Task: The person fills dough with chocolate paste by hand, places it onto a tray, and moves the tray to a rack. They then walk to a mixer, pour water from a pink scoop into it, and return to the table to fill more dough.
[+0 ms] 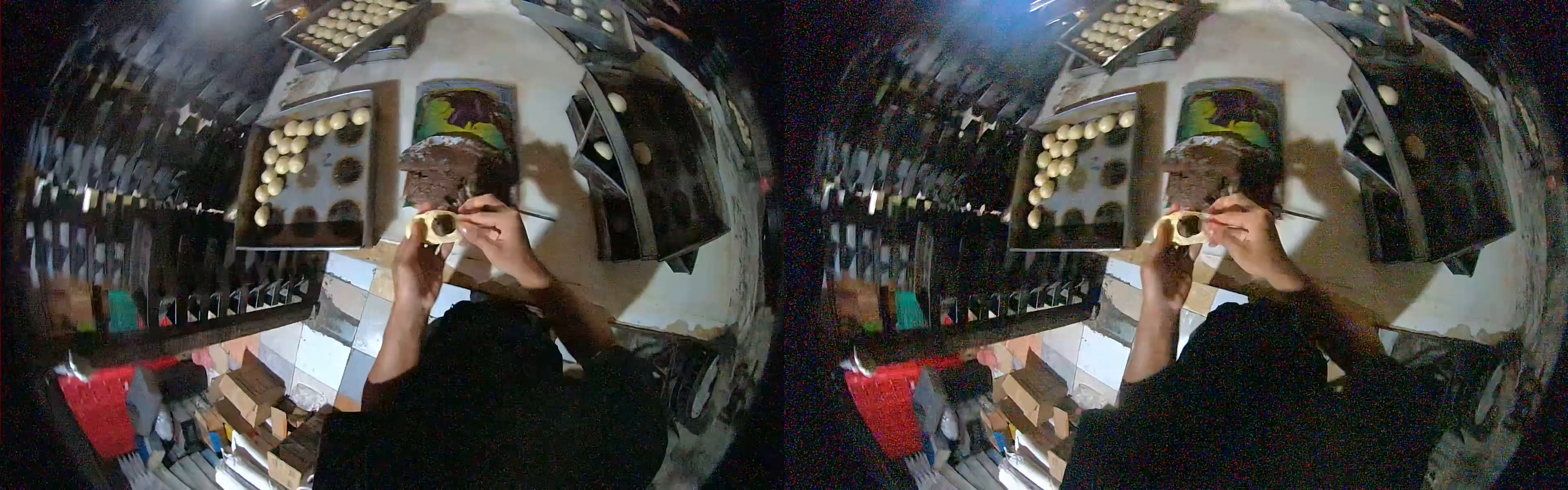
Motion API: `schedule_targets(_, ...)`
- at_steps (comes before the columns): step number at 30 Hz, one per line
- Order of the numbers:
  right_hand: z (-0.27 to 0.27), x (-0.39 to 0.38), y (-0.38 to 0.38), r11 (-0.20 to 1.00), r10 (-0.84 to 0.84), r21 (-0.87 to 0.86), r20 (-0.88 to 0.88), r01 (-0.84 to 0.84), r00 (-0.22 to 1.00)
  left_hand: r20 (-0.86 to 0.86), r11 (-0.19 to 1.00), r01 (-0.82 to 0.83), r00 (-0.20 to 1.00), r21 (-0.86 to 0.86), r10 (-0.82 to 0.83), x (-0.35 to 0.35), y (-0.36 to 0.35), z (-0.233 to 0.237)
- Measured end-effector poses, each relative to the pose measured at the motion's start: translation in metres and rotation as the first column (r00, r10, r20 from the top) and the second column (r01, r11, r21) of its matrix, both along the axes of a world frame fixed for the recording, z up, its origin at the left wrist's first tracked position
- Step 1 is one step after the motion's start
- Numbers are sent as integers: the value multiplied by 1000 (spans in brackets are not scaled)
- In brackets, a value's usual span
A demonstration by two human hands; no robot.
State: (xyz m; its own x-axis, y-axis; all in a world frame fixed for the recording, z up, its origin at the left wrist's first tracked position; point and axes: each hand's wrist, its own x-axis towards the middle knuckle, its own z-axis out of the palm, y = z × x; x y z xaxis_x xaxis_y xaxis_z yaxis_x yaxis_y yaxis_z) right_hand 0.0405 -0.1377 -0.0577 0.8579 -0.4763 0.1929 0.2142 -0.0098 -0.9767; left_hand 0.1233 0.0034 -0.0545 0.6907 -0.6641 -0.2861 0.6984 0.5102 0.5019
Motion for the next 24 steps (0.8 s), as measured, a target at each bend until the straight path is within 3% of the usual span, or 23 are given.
schedule_targets(1,1,3,10,981,13,193,9,-14,1000,-27,998,-25,999,-55,23,-3,11,1)
schedule_targets(3,-6,11,34,831,45,554,12,-44,999,-163,967,-81,986,-241,42,-6,44,5)
schedule_targets(4,-14,15,48,770,29,638,-30,-3,999,-73,967,-143,989,-209,130,-10,53,3)
schedule_targets(5,-9,13,66,939,-4,343,-6,6,1000,14,962,-208,977,-178,214,-17,62,1)
schedule_targets(6,2,12,85,1000,-24,7,34,24,999,222,969,-244,943,-41,247,-28,75,7)
schedule_targets(7,18,12,106,943,-28,-329,87,55,996,500,938,-295,849,184,169,-39,87,19)
schedule_targets(8,60,4,133,934,36,-356,91,-1,995,722,891,-400,680,217,129,-48,100,22)
schedule_targets(9,75,-2,154,862,-6,-502,113,62,994,883,835,-503,467,223,46,-56,113,24)
schedule_targets(11,101,-13,186,717,-16,-680,203,152,979,960,651,-711,132,264,-246,-66,151,43)
schedule_targets(13,110,-21,211,664,-3,-697,360,271,933,963,724,-645,248,244,-103,-78,184,59)
schedule_targets(14,116,-26,218,648,82,-718,397,254,914,833,857,-497,526,137,172,-90,196,69)
schedule_targets(15,122,-31,223,632,171,-739,428,235,888,701,883,-469,624,-19,346,-94,208,79)
schedule_targets(17,131,-42,235,678,232,-730,314,78,920,614,921,-366,699,-132,365,-93,240,63)
schedule_targets(19,134,-50,245,725,275,-681,146,-105,950,830,838,-546,461,-12,313,-102,263,55)
schedule_targets(20,138,-56,249,869,336,-340,-129,-360,933,872,799,-600,373,-33,317,-105,264,51)
schedule_targets(21,137,-57,246,851,464,-140,-254,-507,849,908,758,-649,281,-60,312,-108,263,48)
schedule_targets(23,126,-66,245,870,492,131,-184,-475,851,955,692,-704,72,-156,289,-111,253,50)
schedule_targets(24,126,-67,242,885,436,-133,-106,-447,894,977,651,-748,16,-129,213,-114,250,51)
